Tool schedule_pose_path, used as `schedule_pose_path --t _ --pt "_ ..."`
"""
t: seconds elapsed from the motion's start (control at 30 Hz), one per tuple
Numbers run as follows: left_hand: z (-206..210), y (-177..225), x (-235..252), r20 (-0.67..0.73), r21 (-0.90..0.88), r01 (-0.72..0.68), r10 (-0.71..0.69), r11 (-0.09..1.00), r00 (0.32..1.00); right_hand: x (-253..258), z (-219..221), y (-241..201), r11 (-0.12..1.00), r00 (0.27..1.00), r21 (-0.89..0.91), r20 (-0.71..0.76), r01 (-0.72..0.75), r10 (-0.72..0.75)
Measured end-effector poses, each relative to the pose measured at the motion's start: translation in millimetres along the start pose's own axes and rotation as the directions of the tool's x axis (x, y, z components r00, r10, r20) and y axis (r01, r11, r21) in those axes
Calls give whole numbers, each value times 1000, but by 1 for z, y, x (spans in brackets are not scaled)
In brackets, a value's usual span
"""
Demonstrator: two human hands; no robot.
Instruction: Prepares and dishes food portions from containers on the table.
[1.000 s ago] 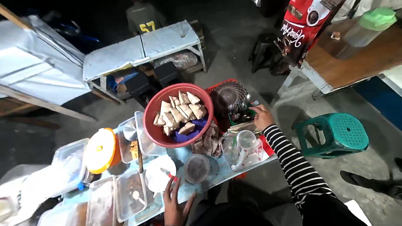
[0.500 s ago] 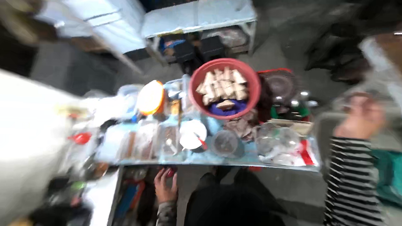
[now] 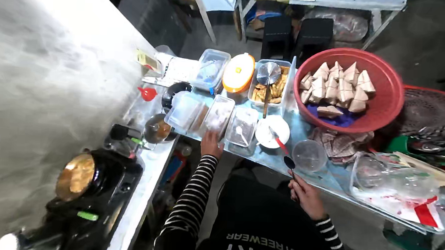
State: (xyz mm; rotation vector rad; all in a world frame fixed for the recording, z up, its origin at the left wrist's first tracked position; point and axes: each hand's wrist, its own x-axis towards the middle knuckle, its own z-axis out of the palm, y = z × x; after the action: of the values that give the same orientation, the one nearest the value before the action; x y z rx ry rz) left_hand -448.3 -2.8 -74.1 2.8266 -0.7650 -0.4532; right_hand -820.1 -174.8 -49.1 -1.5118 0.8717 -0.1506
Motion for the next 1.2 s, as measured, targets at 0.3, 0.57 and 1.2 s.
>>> schedule_pose_path --t 0.3,0.57,1.2 --pt "1 -74 59 96 10 -213 212 977 973 55 131 -54 994 892 77 -451 81 -38" --pt "-12 -117 59 -137 -664 -355 360 658 923 125 235 -112 947 795 4 -545 320 -266" --pt "-18 -142 54 -91 -888 -229 335 398 938 305 295 -157 945 983 -275 -89 -178 159"
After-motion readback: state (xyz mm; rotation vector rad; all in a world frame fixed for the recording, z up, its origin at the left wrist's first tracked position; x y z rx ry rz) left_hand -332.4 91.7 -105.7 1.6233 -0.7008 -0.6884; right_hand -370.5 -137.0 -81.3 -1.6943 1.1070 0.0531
